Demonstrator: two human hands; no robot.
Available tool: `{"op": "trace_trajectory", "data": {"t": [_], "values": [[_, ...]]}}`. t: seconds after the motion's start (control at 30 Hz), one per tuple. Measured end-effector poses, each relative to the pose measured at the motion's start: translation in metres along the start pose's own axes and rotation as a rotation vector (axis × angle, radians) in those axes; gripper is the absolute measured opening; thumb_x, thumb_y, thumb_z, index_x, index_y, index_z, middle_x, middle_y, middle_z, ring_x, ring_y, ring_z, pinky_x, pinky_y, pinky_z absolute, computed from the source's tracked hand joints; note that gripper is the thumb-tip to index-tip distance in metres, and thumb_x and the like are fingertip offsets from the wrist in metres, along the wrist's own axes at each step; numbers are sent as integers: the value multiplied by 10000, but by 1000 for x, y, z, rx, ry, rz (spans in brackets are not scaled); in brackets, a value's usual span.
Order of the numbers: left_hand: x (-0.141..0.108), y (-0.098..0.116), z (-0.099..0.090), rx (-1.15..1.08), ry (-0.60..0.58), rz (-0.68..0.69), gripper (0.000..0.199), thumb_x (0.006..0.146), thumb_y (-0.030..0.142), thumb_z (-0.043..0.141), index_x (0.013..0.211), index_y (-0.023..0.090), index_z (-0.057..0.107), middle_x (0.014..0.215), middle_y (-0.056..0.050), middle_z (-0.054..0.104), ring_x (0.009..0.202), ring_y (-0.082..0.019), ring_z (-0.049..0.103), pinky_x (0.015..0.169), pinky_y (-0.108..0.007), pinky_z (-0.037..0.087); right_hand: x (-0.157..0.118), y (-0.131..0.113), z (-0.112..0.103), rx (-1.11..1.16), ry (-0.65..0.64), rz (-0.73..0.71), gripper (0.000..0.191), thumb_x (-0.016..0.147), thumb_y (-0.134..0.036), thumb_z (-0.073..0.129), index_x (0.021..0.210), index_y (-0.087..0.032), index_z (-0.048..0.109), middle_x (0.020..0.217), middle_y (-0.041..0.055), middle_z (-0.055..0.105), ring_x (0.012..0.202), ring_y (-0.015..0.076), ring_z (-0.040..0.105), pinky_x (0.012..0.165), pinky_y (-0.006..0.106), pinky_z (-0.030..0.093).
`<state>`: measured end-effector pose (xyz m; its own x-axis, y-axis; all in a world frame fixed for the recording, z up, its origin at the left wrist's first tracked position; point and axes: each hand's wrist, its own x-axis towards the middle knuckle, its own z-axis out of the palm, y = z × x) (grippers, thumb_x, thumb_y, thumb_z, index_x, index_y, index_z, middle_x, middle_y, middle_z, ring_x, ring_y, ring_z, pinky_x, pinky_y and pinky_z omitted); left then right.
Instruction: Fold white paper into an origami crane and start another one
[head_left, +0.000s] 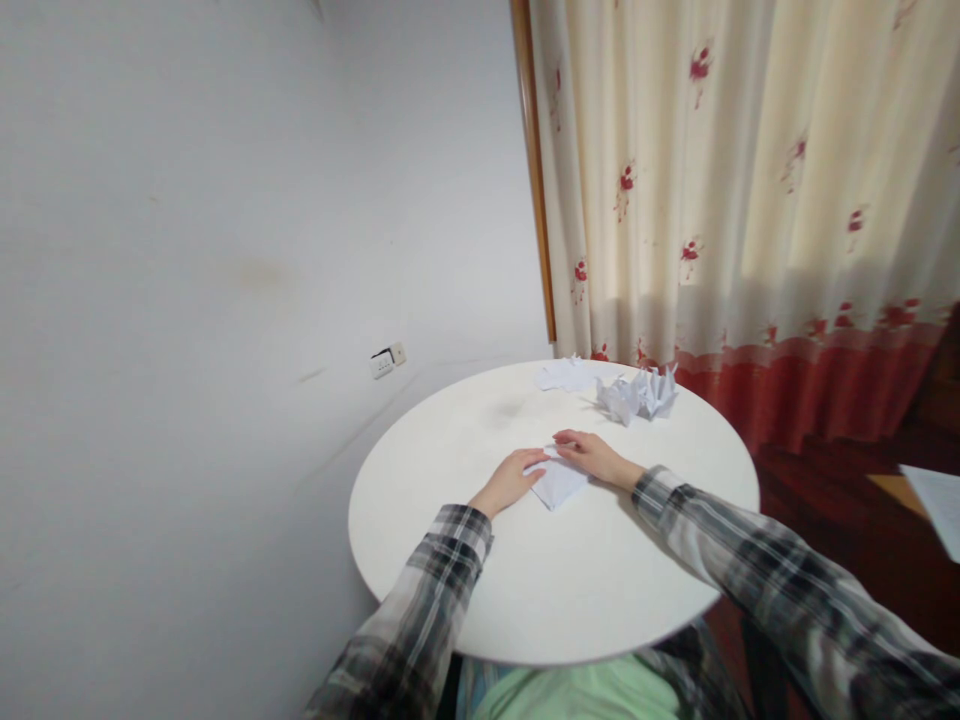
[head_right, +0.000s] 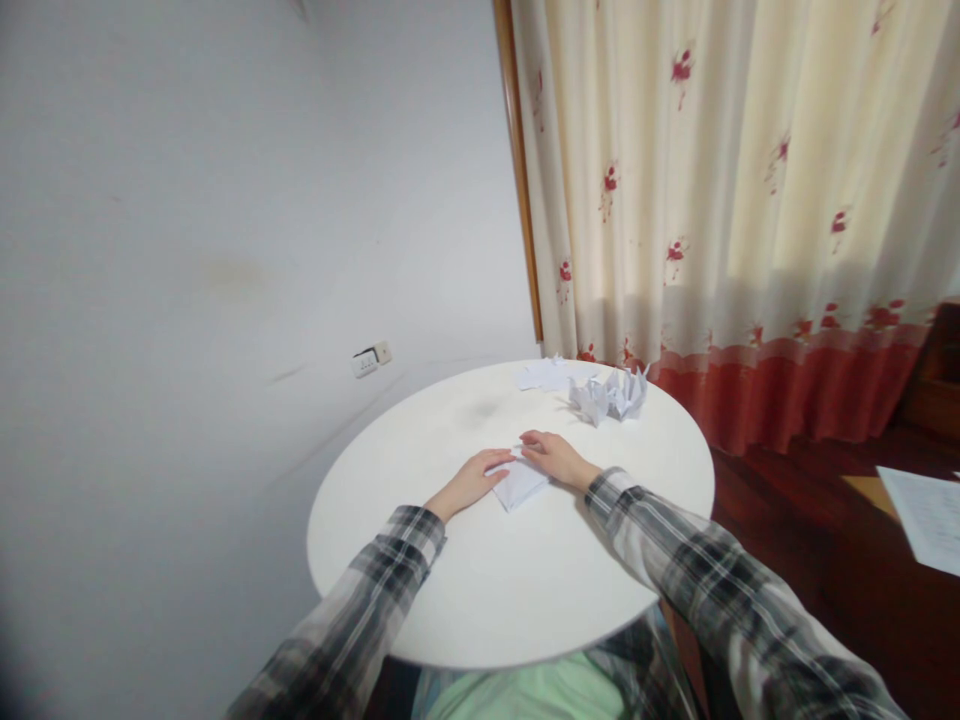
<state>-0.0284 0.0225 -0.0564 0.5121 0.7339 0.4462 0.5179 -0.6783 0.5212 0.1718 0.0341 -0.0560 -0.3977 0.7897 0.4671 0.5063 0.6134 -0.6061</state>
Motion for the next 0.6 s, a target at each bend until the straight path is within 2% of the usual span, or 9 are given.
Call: {"op": "trace_trajectory", "data": {"t": [0.2, 0.6], "values": [[1, 7, -3, -28, -16, 12, 269, 711, 173, 543, 971, 186, 612, 1011, -56, 616, 956, -157, 533, 887, -303, 384, -1, 0, -1, -63, -48, -27, 291, 729, -294, 524, 976, -149, 573, 919, 77, 630, 827, 179, 566, 756, 308, 423], [2, 8, -6, 72, 24, 43, 278, 668, 175, 601, 946, 189, 606, 924, -45, 595, 905, -165, 511, 850, -304, 380, -2, -2, -3, -66, 1, -25, 297, 685, -220, 567, 968, -131, 570, 870, 76, 630, 775, 164, 563, 724, 285, 421]]}}
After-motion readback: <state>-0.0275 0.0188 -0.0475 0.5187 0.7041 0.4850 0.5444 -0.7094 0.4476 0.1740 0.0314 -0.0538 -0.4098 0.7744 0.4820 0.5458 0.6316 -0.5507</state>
